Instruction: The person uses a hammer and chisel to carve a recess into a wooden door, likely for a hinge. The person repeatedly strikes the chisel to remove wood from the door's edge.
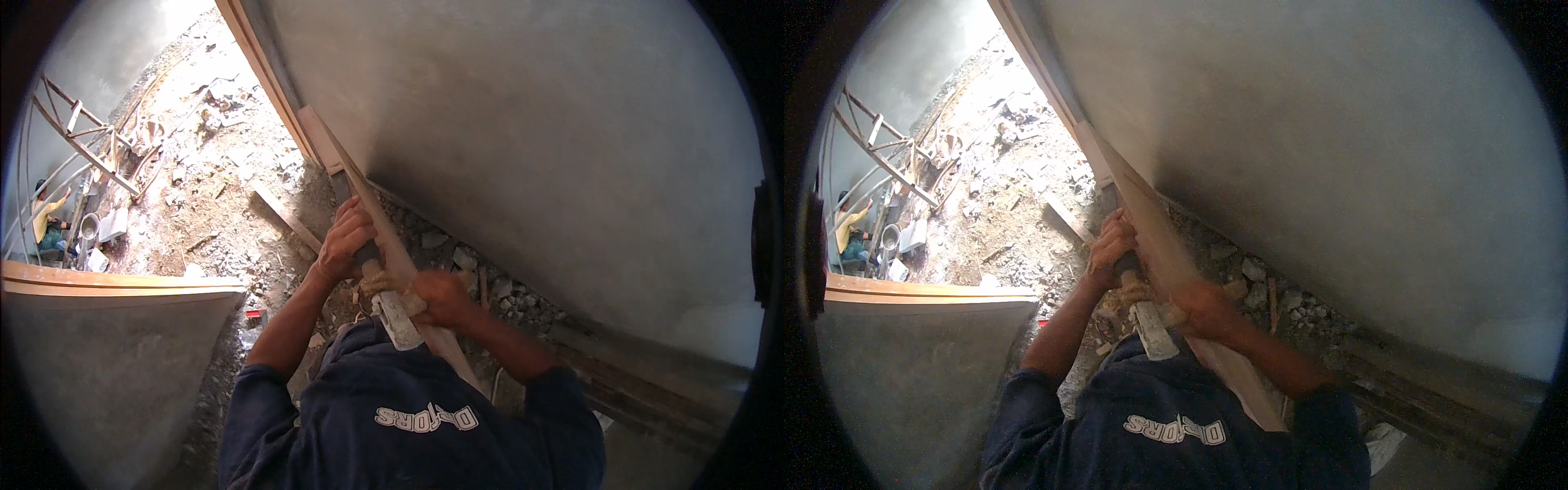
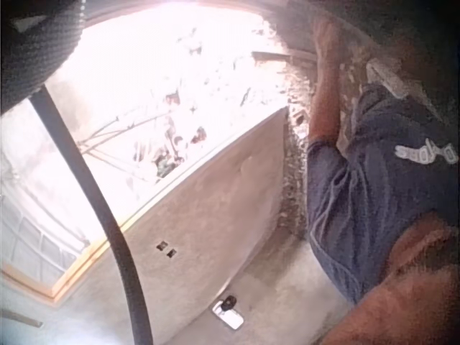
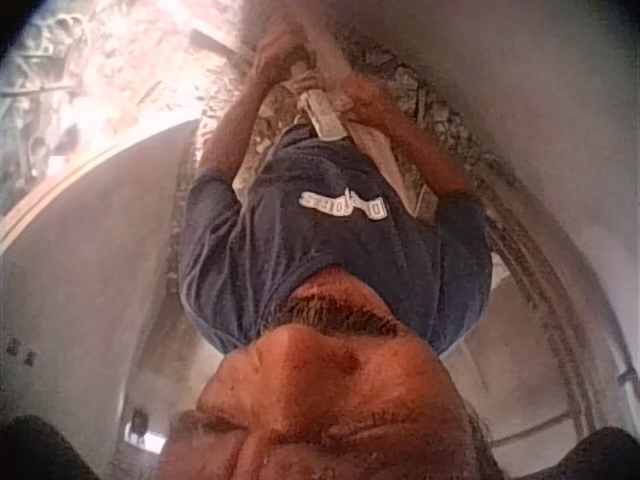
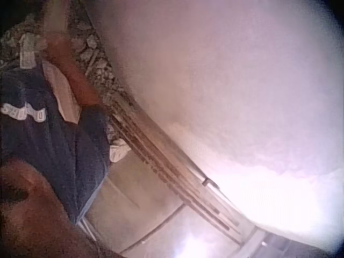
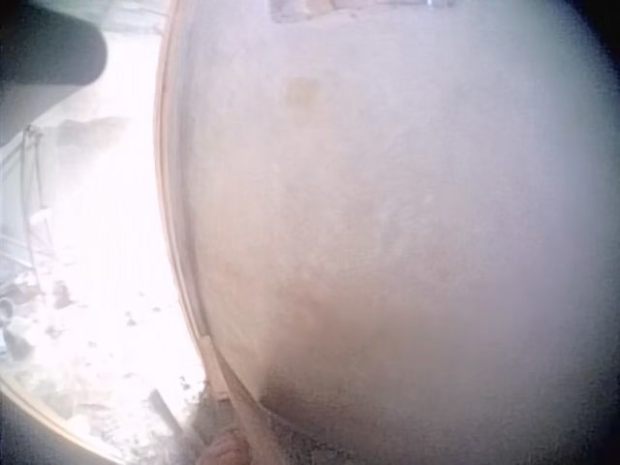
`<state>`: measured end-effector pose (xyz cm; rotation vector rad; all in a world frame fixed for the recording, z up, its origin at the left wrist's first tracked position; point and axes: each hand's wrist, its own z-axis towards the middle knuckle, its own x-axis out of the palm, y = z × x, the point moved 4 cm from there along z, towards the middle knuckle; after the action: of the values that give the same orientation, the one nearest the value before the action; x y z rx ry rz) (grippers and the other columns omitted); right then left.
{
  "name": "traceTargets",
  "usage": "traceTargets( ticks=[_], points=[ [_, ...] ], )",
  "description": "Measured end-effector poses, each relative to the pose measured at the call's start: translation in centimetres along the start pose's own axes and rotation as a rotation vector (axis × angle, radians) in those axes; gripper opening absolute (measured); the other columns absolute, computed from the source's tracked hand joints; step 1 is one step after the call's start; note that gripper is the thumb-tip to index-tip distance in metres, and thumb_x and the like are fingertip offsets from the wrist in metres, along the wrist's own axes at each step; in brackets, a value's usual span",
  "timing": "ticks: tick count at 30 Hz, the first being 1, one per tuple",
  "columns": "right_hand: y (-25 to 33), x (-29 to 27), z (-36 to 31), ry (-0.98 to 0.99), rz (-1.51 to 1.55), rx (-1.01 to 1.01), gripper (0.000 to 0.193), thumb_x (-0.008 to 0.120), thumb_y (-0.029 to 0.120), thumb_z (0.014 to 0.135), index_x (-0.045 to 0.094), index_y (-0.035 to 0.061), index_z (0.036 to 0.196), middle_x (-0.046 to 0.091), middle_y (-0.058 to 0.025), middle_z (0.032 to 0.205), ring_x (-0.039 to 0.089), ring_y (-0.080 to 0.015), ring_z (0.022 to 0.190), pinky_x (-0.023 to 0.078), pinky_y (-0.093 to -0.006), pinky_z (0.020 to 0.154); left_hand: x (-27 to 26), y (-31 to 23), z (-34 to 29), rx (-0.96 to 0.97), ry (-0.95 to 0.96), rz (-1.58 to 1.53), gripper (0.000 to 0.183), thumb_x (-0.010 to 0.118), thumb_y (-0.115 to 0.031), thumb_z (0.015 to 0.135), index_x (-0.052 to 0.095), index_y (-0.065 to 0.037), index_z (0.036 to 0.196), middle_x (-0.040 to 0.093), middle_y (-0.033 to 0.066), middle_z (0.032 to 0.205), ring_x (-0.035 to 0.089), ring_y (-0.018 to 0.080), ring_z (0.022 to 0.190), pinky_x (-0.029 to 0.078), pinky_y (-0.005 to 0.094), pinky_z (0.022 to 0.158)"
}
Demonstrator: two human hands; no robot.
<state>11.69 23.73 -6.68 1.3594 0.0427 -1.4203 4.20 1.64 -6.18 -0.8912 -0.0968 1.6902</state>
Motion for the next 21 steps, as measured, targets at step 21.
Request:
traceTargets(
  ticks=[21],
  points=[
    [-1.0,0.9,-2.5,-0.092,0.007,-0.126,0.045,0.084,0.020,0.068,0.068,0.0051,0.107,0.070,-0.0167,0.106,0.068,-0.0364,0.098,0.054,-0.0485,0.088,0.4,-0.4,0.5,-0.019,-0.023,0.021,0.021,0.078,-0.013,0.077,0.064,-0.004,0.089,0.066,0.0153,0.093,0.069,0.0310,0.094,0.040,0.0623,0.113]
  ],
)
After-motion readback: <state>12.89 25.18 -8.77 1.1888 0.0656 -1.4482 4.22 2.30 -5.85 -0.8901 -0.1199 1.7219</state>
